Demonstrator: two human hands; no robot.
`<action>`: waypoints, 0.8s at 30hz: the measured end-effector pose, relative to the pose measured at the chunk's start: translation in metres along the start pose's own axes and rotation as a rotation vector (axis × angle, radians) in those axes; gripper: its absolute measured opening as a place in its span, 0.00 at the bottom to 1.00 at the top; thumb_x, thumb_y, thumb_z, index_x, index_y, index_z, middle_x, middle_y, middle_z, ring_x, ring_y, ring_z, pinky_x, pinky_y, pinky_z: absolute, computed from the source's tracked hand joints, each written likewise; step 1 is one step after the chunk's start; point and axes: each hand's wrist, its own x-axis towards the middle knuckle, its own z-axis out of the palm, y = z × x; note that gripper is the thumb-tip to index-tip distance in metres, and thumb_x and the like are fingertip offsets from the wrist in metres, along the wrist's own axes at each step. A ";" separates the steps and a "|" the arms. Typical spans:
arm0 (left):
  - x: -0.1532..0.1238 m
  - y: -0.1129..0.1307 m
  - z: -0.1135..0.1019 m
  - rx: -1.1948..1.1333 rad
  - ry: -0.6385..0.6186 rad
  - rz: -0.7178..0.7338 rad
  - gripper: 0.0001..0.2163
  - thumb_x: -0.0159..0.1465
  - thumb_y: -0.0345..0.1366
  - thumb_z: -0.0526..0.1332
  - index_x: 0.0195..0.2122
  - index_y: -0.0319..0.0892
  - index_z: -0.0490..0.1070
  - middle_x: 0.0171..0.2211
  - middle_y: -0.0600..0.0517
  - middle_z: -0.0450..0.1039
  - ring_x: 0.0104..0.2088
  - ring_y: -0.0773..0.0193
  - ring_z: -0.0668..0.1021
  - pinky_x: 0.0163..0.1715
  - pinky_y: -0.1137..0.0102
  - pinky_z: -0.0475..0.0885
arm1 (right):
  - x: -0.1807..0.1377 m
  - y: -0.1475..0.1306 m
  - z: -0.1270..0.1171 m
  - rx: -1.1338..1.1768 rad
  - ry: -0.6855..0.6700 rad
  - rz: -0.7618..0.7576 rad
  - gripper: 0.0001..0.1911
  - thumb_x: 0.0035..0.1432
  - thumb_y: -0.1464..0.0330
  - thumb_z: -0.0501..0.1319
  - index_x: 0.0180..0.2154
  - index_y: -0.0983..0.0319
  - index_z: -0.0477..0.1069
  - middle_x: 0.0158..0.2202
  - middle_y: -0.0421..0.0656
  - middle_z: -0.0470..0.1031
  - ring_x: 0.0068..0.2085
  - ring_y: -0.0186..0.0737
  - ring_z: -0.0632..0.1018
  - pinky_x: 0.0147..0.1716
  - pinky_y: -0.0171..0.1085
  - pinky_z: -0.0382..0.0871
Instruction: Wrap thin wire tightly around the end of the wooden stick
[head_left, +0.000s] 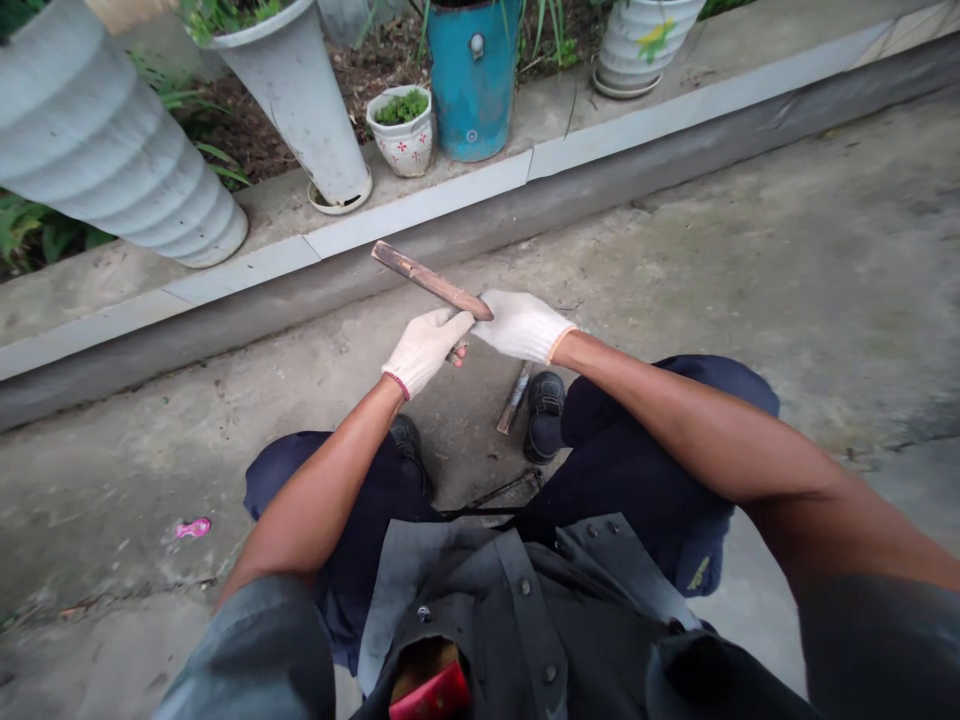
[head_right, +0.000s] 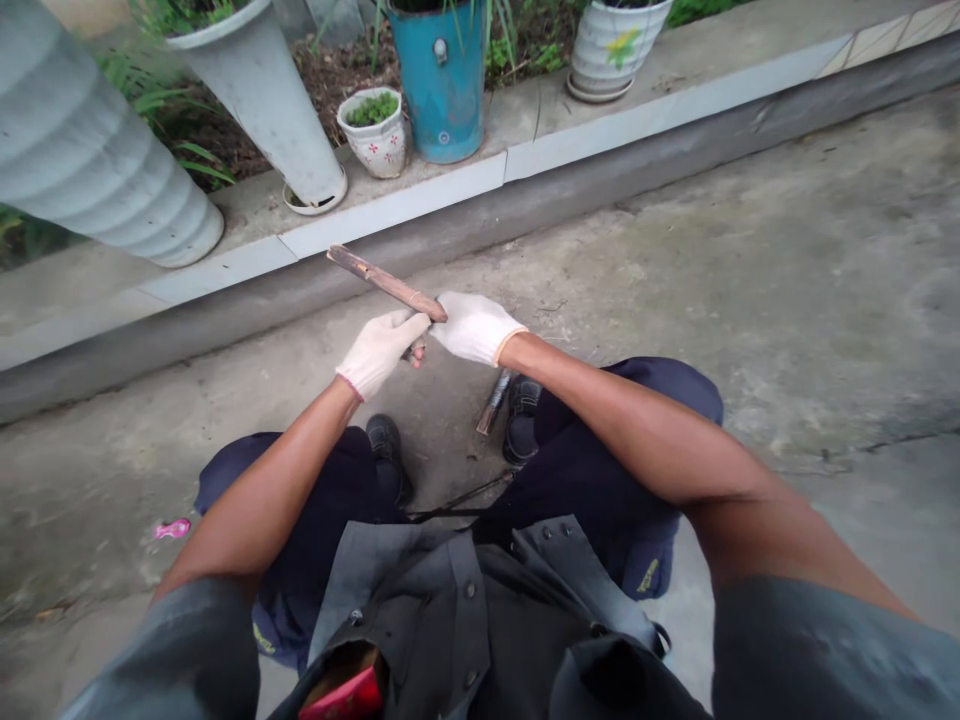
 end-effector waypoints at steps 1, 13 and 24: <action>0.000 0.000 -0.001 0.005 -0.021 0.007 0.08 0.71 0.38 0.63 0.37 0.40 0.76 0.25 0.53 0.73 0.23 0.69 0.76 0.24 0.75 0.74 | 0.000 0.003 -0.005 -0.028 0.017 0.010 0.22 0.68 0.53 0.57 0.50 0.62 0.77 0.43 0.53 0.81 0.40 0.47 0.80 0.36 0.38 0.63; 0.017 -0.013 0.005 0.201 -0.289 -0.020 0.07 0.73 0.32 0.58 0.41 0.39 0.75 0.32 0.51 0.79 0.26 0.70 0.80 0.29 0.77 0.74 | 0.010 0.020 -0.043 -0.516 0.095 0.072 0.16 0.59 0.72 0.61 0.47 0.68 0.81 0.42 0.60 0.80 0.45 0.57 0.79 0.45 0.48 0.68; 0.003 0.003 0.018 0.016 -0.189 -0.128 0.15 0.73 0.31 0.56 0.59 0.37 0.72 0.22 0.56 0.74 0.20 0.66 0.77 0.23 0.75 0.72 | 0.011 0.043 -0.024 -0.309 -0.040 0.153 0.19 0.61 0.64 0.62 0.51 0.64 0.80 0.40 0.56 0.82 0.40 0.53 0.81 0.38 0.42 0.70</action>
